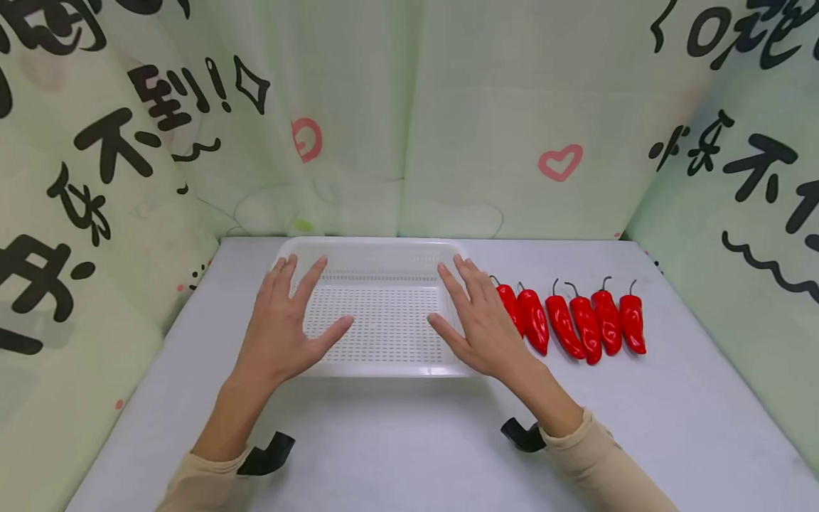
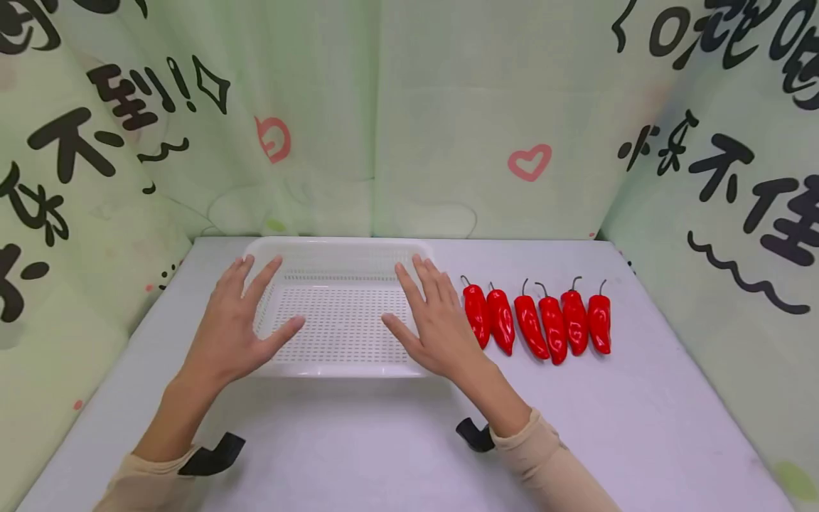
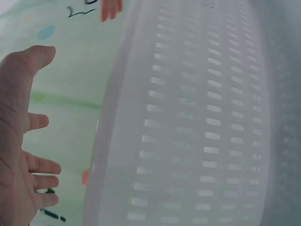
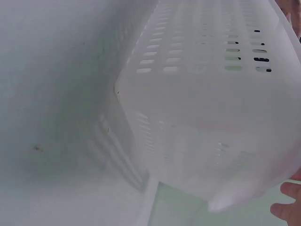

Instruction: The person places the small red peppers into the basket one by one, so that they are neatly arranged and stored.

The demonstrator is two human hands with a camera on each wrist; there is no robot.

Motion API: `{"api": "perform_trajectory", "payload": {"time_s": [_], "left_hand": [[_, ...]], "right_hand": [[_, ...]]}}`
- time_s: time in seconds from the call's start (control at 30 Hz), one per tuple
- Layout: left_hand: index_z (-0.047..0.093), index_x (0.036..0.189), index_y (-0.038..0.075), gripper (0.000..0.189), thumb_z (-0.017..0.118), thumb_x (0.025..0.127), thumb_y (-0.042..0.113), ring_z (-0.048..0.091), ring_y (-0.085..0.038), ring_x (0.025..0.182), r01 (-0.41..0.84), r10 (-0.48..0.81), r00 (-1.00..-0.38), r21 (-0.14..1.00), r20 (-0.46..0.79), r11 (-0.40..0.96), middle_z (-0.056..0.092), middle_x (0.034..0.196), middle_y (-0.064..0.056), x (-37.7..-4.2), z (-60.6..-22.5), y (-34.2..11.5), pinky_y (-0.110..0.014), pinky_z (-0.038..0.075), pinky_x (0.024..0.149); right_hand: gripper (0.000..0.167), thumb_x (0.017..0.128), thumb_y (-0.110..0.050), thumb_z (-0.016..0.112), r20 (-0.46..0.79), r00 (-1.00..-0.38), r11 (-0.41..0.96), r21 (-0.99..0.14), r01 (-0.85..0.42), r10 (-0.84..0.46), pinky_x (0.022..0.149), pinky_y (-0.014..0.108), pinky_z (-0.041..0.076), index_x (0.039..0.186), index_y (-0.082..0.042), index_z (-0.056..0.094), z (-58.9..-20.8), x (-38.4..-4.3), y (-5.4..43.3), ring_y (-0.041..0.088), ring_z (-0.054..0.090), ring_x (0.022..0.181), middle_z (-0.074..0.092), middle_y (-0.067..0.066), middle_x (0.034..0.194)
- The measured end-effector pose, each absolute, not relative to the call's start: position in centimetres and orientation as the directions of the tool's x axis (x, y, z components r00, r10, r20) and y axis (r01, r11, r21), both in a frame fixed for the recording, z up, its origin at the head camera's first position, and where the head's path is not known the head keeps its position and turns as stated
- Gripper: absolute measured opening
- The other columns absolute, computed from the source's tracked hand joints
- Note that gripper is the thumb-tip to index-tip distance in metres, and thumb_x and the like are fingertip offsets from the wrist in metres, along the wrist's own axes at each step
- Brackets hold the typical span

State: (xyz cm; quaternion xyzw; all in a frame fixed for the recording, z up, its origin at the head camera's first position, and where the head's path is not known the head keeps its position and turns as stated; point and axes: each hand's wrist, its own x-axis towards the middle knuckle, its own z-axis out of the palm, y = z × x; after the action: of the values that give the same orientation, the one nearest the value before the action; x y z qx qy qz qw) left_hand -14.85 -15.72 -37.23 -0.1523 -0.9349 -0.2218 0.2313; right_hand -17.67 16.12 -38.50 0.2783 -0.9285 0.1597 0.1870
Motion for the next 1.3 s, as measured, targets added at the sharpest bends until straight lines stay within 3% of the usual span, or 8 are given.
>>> {"api": "perform_trajectory", "payload": {"time_s": [0.17, 0.4, 0.57, 0.7, 1.07, 1.3], "left_hand": [[0.044, 0.155, 0.015, 0.082, 0.077, 0.084, 0.039, 0.034, -0.044, 0.146, 0.403, 0.109, -0.834, 0.462, 0.541, 0.790, 0.041, 0.156, -0.024, -13.7, -37.6, -16.9, -0.071, 0.034, 0.110], [0.047, 0.153, 0.013, 0.074, 0.076, 0.086, 0.023, 0.041, -0.039, 0.141, 0.392, 0.018, -0.846, 0.600, 0.532, 0.698, 0.048, 0.153, -0.019, -12.8, -38.9, -18.5, -0.069, 0.038, 0.107], [0.048, 0.152, 0.014, 0.071, 0.075, 0.087, 0.017, 0.049, -0.037, 0.134, 0.384, -0.033, -0.849, 0.658, 0.528, 0.648, 0.052, 0.149, -0.015, -12.6, -39.6, -19.5, -0.060, 0.043, 0.101], [0.051, 0.150, 0.013, 0.066, 0.073, 0.089, 0.015, 0.052, -0.034, 0.134, 0.377, -0.067, -0.849, 0.691, 0.523, 0.616, 0.055, 0.148, -0.012, -13.0, -39.7, -20.3, -0.055, 0.041, 0.104], [0.049, 0.151, 0.009, 0.062, 0.070, 0.093, 0.021, 0.042, -0.042, 0.141, 0.255, -0.059, -0.922, 0.717, 0.382, 0.649, 0.049, 0.152, -0.019, -14.0, -40.3, -21.9, -0.070, 0.034, 0.110], [0.052, 0.146, 0.006, 0.057, 0.066, 0.091, 0.006, 0.043, -0.044, 0.139, 0.202, -0.040, -0.952, 0.725, 0.302, 0.658, 0.048, 0.150, -0.023, -14.6, -40.4, -22.7, -0.068, 0.035, 0.110]], "right_hand": [[0.080, 0.094, -0.036, 0.064, 0.514, -0.728, 0.754, -0.213, -0.621, -0.454, 0.116, 0.061, 0.036, 0.161, -0.012, 0.029, -39.1, -17.1, 17.2, 0.035, 0.030, 0.149, 0.028, 0.017, 0.164], [0.071, 0.097, -0.034, 0.061, 0.586, -0.696, 0.698, -0.286, -0.656, -0.415, 0.108, 0.063, 0.044, 0.158, -0.010, 0.036, -40.1, -16.3, 19.2, 0.035, 0.038, 0.143, 0.037, 0.018, 0.160], [0.074, 0.090, -0.024, 0.069, 0.588, -0.714, 0.699, -0.323, -0.638, -0.379, 0.103, 0.065, 0.048, 0.157, -0.010, 0.039, -40.9, -15.8, 20.6, 0.036, 0.040, 0.141, 0.038, 0.016, 0.159], [0.077, 0.087, -0.020, 0.072, 0.598, -0.726, 0.711, -0.343, -0.614, -0.340, 0.099, 0.064, 0.050, 0.156, -0.010, 0.039, -41.4, -15.8, 21.6, 0.035, 0.042, 0.140, 0.039, 0.015, 0.159], [0.071, 0.089, -0.010, 0.071, 0.561, -0.788, 0.697, -0.459, -0.551, -0.254, 0.100, 0.067, 0.048, 0.153, -0.004, 0.042, -43.2, -16.8, 23.7, 0.037, 0.042, 0.140, 0.043, 0.019, 0.155], [0.068, 0.089, -0.009, 0.074, 0.528, -0.825, 0.715, -0.498, -0.491, -0.199, 0.091, 0.066, 0.054, 0.150, -0.002, 0.045, -43.8, -18.2, 24.6, 0.040, 0.048, 0.131, 0.049, 0.022, 0.147]]}}
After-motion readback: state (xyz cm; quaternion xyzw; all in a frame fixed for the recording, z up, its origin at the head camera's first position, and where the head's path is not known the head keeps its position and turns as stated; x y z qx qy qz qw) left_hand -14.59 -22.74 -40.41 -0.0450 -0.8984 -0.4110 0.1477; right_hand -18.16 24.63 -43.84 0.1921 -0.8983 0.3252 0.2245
